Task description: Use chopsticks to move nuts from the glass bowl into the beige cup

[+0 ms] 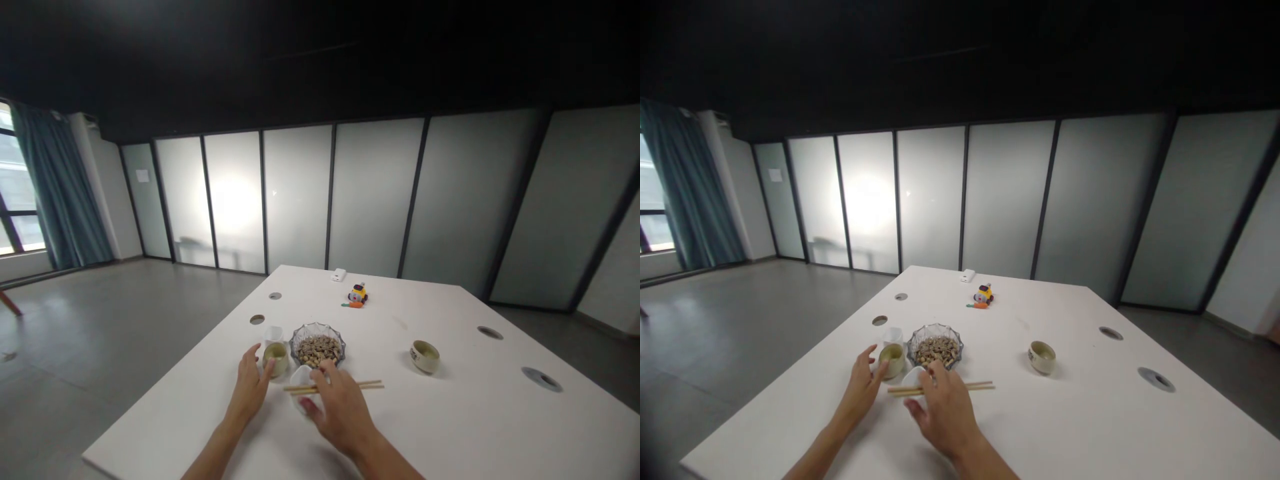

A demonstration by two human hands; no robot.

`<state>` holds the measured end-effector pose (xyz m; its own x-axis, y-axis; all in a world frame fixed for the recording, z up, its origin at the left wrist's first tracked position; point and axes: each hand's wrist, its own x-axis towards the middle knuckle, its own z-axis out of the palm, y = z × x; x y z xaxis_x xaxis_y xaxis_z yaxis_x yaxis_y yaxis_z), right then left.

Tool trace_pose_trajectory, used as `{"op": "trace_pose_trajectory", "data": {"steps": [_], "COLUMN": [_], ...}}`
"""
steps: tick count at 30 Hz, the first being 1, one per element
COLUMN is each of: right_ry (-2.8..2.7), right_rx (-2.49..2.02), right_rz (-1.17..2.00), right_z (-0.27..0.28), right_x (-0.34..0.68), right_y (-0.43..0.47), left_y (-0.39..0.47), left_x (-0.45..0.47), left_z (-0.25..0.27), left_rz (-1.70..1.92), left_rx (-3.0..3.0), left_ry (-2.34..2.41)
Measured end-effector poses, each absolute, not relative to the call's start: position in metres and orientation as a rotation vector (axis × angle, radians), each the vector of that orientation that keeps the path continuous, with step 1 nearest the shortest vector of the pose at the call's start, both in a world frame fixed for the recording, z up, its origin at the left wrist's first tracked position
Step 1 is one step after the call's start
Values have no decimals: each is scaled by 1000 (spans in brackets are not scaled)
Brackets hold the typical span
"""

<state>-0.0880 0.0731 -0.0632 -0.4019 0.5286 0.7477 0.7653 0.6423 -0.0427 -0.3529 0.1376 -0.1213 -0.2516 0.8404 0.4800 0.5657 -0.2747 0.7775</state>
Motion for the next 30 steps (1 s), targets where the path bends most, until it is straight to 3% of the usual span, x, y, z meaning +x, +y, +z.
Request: {"op": "trace_pose_trajectory", "data": {"steps": [3, 9, 13, 17, 23, 30], "right_ry": [-2023, -1848, -1844, -1866, -1835, -1654], "right_rx": [-677, -894, -1042, -1036, -1075, -1158], "right_rz": [-394, 27, 464, 643, 469, 396], "right_z": [-25, 37, 27, -2, -25, -14], "right_x": [-75, -55, -60, -72, -66, -33], "right_y": [81, 116, 142, 156, 172, 178], "left_y": [135, 135, 134, 132, 129, 125], "left_x": [-352, -352, -353, -355, -355, -354], "left_z": [-122, -125, -130, -131, -129, -119], "left_rz": [1570, 1603, 1611, 1595, 1568, 1539], "left_rx": [1781, 1815, 1799, 1792, 1815, 1835], "left_ry": [1722, 1765, 1786, 1794, 1807, 1817]}}
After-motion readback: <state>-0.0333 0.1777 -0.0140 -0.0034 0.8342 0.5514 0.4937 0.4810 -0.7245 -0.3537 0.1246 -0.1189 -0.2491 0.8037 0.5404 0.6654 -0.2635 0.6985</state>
